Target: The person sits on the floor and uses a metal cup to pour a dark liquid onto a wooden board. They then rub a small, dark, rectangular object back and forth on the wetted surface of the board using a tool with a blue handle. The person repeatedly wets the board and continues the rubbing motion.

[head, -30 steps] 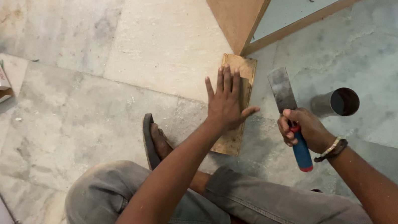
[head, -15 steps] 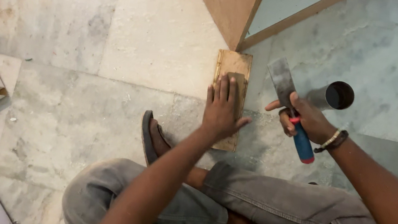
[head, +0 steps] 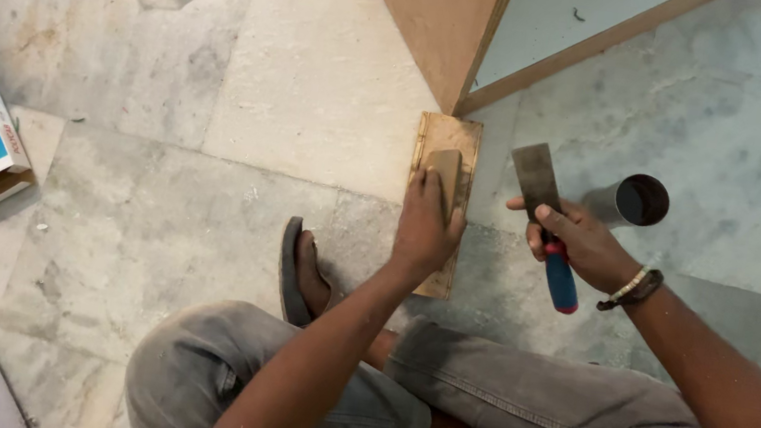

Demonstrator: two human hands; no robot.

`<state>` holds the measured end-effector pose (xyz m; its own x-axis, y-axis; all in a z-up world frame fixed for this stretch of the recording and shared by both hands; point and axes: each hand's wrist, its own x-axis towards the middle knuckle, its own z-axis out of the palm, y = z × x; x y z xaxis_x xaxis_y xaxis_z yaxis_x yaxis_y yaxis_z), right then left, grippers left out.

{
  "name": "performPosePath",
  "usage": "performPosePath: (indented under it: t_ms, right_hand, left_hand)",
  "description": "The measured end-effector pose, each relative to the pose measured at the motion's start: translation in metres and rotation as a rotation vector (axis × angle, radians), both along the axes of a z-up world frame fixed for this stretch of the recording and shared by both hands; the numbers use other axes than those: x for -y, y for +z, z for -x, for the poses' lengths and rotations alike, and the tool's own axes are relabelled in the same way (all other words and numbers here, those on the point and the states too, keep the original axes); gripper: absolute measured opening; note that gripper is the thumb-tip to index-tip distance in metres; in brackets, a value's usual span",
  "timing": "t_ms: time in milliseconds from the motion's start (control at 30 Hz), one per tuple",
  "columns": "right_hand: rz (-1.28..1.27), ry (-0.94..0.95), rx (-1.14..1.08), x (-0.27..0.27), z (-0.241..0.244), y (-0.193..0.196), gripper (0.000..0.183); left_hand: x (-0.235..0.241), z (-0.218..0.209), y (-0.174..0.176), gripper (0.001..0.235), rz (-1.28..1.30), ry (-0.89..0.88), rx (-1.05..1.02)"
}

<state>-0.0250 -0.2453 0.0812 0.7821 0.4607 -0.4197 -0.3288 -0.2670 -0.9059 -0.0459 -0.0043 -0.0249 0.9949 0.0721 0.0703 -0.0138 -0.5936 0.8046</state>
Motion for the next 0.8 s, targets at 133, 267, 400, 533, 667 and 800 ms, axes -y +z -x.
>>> performPosePath:
  t_ms: [133,267,400,533,667,800]
  right_hand:
    - [-0.091,-0.041,-0.179,0.007,-0.002,-0.006,0.054]
    - [-0.063,0.011,-0.177,0.009,-0.003,-0.007,0.057]
    - [-0.049,-0.009,-0.209,0.007,-0.001,-0.007,0.054]
    - [0.028,-0.050,-0.209,0.003,-0.003,-0.007,0.052]
    - [0.264,-0.074,-0.083,0.001,-0.004,0.008,0.043]
    - [0.709,-0.146,0.186,0.037,-0.011,0.064,0.036]
  left_hand:
    - [-0.003,0.001,-0.017,0.042,0.634,0.197,-0.269]
    - [-0.017,0.004,-0.023,0.033,0.373,0.204,-0.210]
    - [-0.013,0.011,-0.010,0.034,0.150,0.206,-0.027]
    - [-0.018,0.007,0.001,0.035,-0.064,0.159,-0.066]
    - [-0.025,0.004,0.019,0.034,-0.171,0.077,-0.257]
    - [-0.020,-0.001,0.033,0.046,-0.282,0.047,-0.147]
